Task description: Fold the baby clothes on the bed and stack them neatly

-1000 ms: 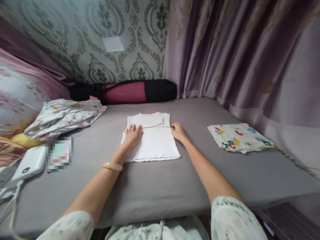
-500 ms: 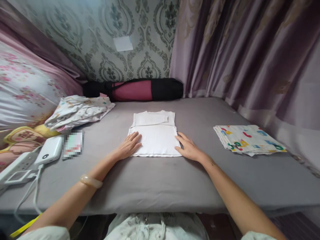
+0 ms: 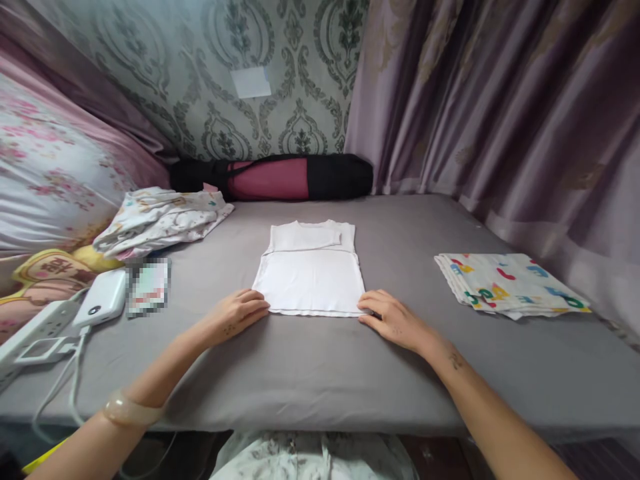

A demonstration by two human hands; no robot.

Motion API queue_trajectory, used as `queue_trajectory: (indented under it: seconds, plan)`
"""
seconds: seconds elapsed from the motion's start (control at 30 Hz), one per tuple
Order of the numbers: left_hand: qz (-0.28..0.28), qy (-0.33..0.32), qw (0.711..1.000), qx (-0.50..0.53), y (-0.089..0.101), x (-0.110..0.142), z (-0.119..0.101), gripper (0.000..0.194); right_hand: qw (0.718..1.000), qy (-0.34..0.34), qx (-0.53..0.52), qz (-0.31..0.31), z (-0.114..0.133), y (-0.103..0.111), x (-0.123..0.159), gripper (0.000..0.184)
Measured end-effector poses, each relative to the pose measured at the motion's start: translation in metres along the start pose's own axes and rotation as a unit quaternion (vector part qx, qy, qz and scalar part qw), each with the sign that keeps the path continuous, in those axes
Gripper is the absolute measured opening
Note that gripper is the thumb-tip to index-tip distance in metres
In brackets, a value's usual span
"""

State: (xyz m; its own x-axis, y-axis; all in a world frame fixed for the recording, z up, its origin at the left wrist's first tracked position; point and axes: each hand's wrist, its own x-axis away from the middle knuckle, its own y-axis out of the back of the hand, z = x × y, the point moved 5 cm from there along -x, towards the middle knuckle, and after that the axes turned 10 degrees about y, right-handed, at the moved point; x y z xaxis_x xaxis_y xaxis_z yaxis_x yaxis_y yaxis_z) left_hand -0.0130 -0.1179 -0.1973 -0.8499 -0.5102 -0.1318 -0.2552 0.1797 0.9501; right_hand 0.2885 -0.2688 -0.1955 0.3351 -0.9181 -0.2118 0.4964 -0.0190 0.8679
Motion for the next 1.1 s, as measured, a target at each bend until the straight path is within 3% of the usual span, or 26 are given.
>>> queue_trajectory:
  seconds: [0.13, 0.37, 0.53, 0.73, 0.9, 1.1]
  plan:
    - [0.004, 0.015, 0.999, -0.043, -0.003, -0.001, 0.000, 0.029, 0.999, 0.018, 0.022, -0.017, 0.002, -0.002, 0.000, 0.023]
    - [-0.033, 0.136, 0.990, 0.014, -0.007, -0.008, 0.014, 0.018, 0.997, -0.013, 0.049, -0.054, 0.001, -0.001, -0.006, 0.027]
    - [-0.024, 0.094, 0.994, 0.040, -0.006, -0.009, 0.017, 0.020, 0.999, -0.009, 0.027, -0.037, 0.001, -0.001, -0.004, 0.022]
    - [-0.036, 0.070, 0.994, 0.069, 0.000, -0.001, 0.035, 0.022, 0.999, 0.000, 0.034, -0.039, 0.002, 0.001, -0.004, 0.026]
    - [-0.073, 0.139, 0.981, 0.110, 0.015, -0.008, 0.047, 0.026, 0.993, -0.071, 0.048, -0.075, -0.013, 0.013, -0.014, 0.022]
    - [-0.161, 0.249, 0.942, 0.160, 0.032, -0.034, 0.066, 0.027, 0.969, -0.171, 0.085, -0.159, -0.040, 0.029, -0.038, 0.020]
